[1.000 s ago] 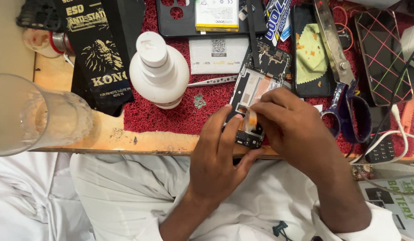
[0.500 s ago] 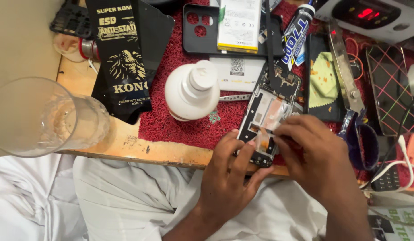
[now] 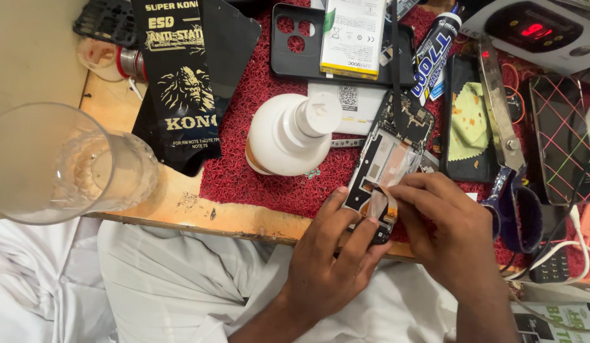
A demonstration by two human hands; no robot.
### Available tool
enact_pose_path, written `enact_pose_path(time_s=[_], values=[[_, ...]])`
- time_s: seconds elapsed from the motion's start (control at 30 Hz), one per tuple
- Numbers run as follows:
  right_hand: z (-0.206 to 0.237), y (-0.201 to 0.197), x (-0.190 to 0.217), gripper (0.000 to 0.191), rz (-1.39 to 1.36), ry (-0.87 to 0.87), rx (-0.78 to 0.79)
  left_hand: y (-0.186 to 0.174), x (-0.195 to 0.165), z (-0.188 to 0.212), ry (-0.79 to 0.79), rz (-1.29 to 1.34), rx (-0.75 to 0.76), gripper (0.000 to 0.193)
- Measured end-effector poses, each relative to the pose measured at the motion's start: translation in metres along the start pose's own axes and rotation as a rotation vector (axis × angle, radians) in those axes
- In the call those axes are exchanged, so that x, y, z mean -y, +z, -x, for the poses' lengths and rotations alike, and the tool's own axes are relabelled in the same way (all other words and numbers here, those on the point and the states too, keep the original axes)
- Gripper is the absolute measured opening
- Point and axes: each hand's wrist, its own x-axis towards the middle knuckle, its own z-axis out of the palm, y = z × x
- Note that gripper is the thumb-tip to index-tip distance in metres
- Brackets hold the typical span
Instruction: The person is repairing a smartphone by removing the back cover, disconnecting the battery, and using a metal tool to pry open the device. They handle the phone and tools with both hands, focusing on the internal components.
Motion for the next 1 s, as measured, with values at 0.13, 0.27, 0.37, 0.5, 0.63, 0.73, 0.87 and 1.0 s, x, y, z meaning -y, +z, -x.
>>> enact_pose_path(time_s=[0.13,0.27,0.37,0.5,0.63,0.73,0.87,1.0], values=[[0.002,0.004,0.0,0.024,-0.015,0.02,-0.019,0.001,0.0,-0.001,0.014,-0.021,-0.001,0.053],[0.004,0.008,-0.002,0.024,-0.05,0.063,-0.036,0.001,0.0,-0.001,0.015,-0.024,-0.003,0.049],[0.005,0.01,-0.005,0.025,-0.092,0.07,-0.056,0.001,0.001,-0.001,0.023,-0.02,-0.004,0.047],[0.007,0.009,-0.009,0.027,-0.125,0.152,-0.035,0.001,0.0,-0.003,0.055,-0.026,-0.01,0.041],[0.009,0.006,-0.013,0.024,-0.507,0.249,-0.03,-0.002,-0.004,-0.01,0.163,-0.061,0.047,0.039],[0.01,0.005,-0.018,0.018,-0.601,0.276,-0.037,-0.004,-0.01,-0.019,0.154,0.062,0.107,0.045],[0.015,0.004,-0.021,0.017,-0.603,0.25,-0.068,0.001,-0.038,-0.025,-0.208,0.573,-0.13,0.059],[0.021,0.0,-0.022,0.015,-0.653,0.259,-0.078,0.016,-0.056,-0.034,-0.52,0.954,-0.265,0.07]])
